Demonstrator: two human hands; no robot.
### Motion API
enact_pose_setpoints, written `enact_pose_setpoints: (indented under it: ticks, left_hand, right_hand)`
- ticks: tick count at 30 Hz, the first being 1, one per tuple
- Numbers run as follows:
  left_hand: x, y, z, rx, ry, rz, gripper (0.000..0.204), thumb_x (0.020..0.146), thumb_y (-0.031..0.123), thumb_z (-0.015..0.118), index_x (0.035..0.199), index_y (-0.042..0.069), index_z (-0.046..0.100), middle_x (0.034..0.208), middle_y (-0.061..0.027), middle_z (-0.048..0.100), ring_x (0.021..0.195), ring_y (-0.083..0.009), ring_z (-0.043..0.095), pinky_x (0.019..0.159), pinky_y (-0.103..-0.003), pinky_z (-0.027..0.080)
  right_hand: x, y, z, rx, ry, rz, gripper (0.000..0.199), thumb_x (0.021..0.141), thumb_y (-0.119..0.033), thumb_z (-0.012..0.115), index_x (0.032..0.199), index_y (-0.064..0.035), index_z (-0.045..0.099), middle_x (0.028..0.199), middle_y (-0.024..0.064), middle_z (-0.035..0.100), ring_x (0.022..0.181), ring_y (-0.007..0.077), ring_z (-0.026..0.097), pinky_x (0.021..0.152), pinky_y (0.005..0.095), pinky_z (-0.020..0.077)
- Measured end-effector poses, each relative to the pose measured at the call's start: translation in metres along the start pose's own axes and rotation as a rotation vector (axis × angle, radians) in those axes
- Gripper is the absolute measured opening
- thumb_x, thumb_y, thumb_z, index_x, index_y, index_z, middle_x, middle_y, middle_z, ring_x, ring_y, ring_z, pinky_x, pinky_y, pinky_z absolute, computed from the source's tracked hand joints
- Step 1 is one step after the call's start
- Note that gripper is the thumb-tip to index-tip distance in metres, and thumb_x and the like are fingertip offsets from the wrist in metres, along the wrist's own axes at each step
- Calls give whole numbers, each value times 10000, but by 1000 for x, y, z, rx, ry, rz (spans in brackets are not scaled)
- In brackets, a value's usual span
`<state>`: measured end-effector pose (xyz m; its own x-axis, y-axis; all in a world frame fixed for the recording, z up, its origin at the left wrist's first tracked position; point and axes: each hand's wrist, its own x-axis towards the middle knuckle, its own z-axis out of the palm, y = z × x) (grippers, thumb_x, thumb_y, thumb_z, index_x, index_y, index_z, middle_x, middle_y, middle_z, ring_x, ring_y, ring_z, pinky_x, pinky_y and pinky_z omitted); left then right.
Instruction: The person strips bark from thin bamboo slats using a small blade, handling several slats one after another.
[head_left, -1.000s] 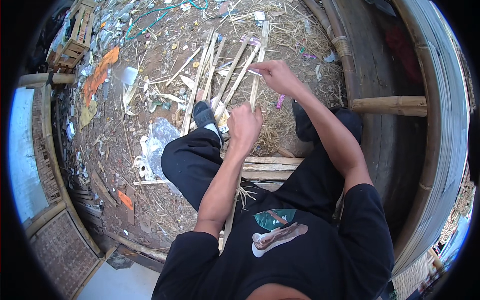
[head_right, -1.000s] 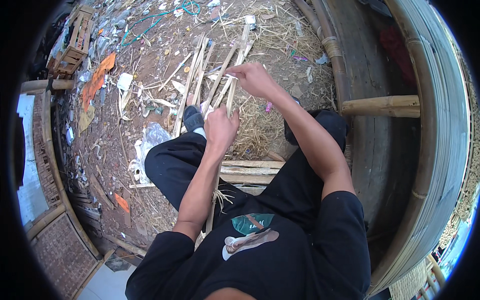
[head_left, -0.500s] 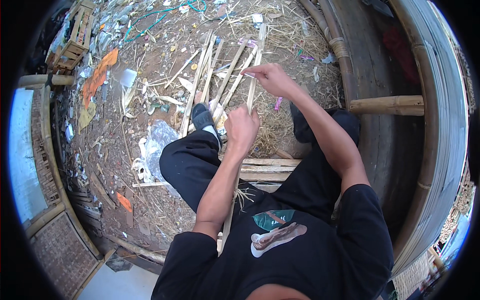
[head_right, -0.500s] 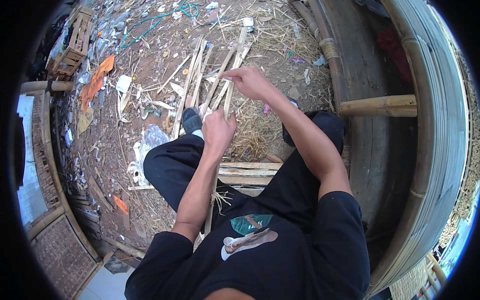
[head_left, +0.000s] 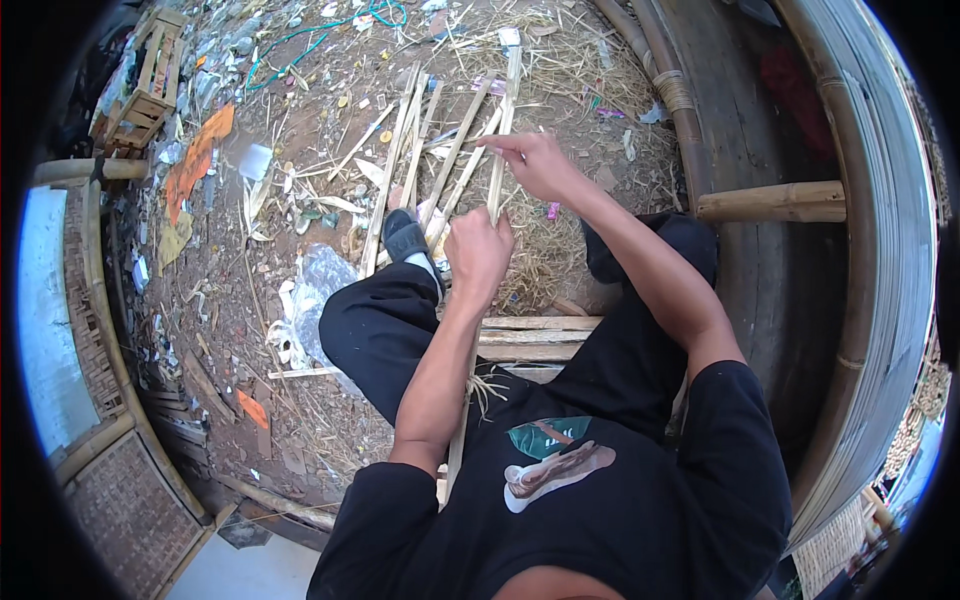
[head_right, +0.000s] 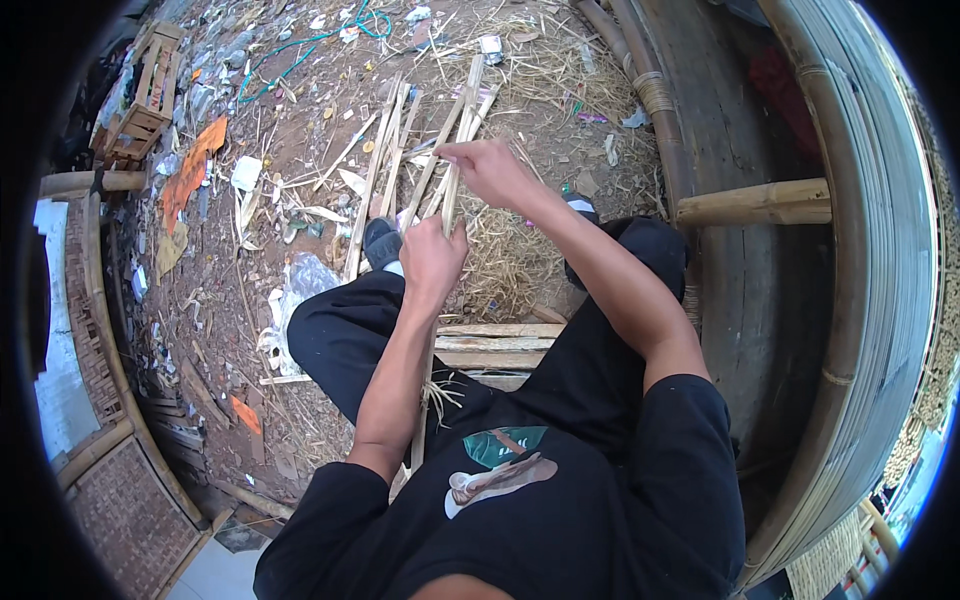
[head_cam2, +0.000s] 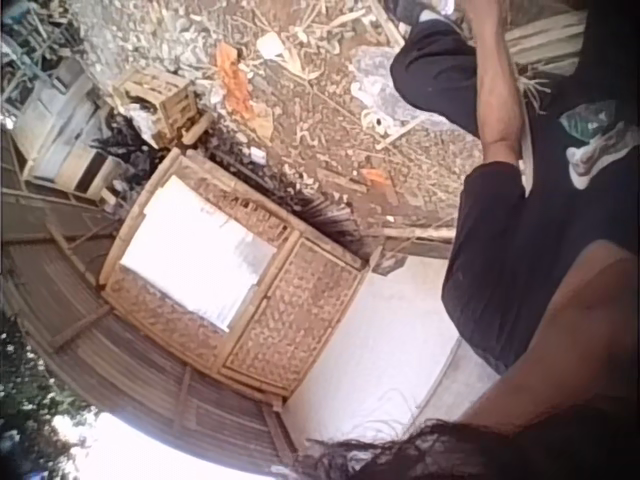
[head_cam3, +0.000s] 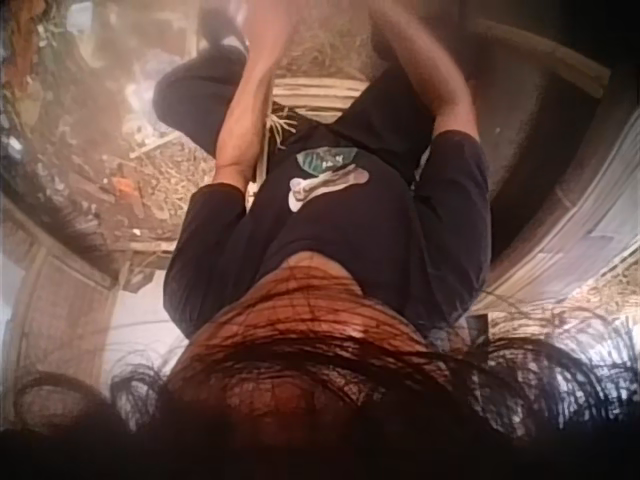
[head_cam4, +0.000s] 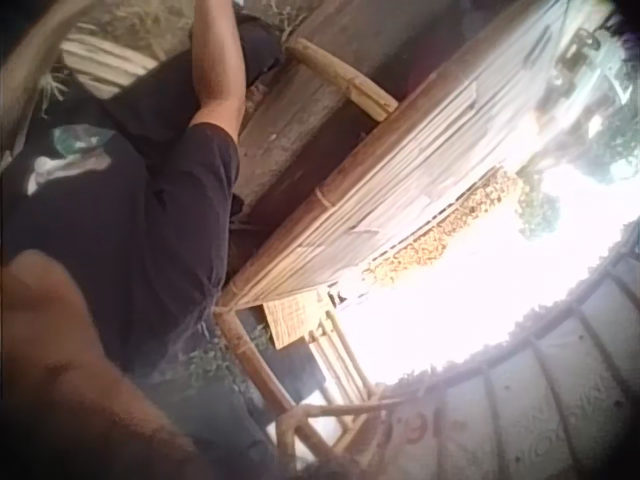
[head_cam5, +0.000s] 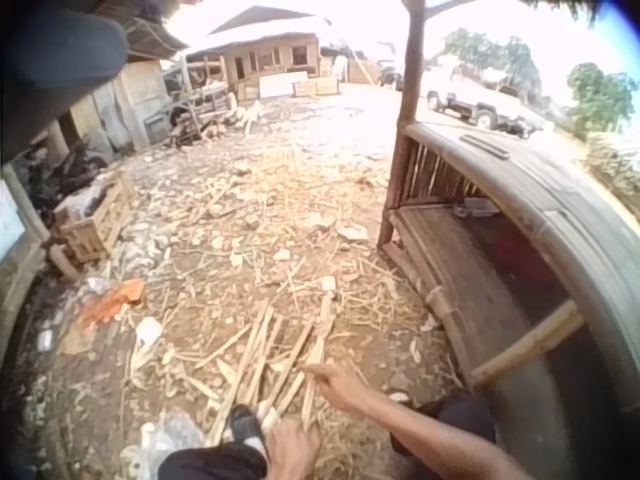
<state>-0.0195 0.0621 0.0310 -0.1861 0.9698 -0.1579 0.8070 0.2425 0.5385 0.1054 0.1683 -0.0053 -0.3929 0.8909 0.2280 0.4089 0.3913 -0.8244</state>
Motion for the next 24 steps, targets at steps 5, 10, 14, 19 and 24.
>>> enact_pose_setpoints:
  ticks: [5, 10, 14, 19, 24]
  left_hand:
    - [-2, 1, -1, 1, 10, 7, 284, 818, 215, 672, 745, -58, 638, 681, -282, 620, 697, -457, 634, 662, -509, 515]
    - [0, 0, -2, 9, 56, 29, 282, 818, 209, 674, 746, -60, 637, 673, -289, 615, 696, -457, 636, 650, -510, 516]
    - [-1, 2, -2, 7, 64, 49, 253, 813, 173, 667, 733, -66, 642, 658, -296, 611, 655, -456, 637, 613, -513, 508]
    - [0, 1, -1, 7, 57, 48, 254, 811, 171, 671, 735, -69, 643, 659, -297, 612, 650, -457, 637, 608, -512, 508]
    - [0, 1, 3, -15, 75, 36, 338, 874, 238, 629, 724, -65, 643, 659, -303, 608, 650, -462, 633, 600, -520, 499]
  right_hand:
    - [10, -7, -16, -18, -46, 164, 274, 895, -99, 556, 1123, -147, 701, 787, 220, 660, 618, 315, 627, 640, 384, 494]
    - [2, -15, -7, -59, -122, 159, 268, 944, -155, 560, 1193, -137, 658, 720, 152, 642, 563, 170, 564, 591, 331, 471]
    - [1, -17, -8, -29, -96, 67, 275, 932, -217, 591, 1176, -113, 663, 782, 184, 654, 644, 277, 628, 639, 378, 480]
    - [1, -13, -2, -125, -3, 2, 251, 903, -127, 584, 1130, -114, 692, 728, 210, 640, 601, 318, 626, 590, 385, 476]
    - [2, -13, -3, -93, -32, 62, 244, 882, -107, 591, 1093, -128, 711, 688, 214, 631, 594, 336, 615, 607, 417, 491]
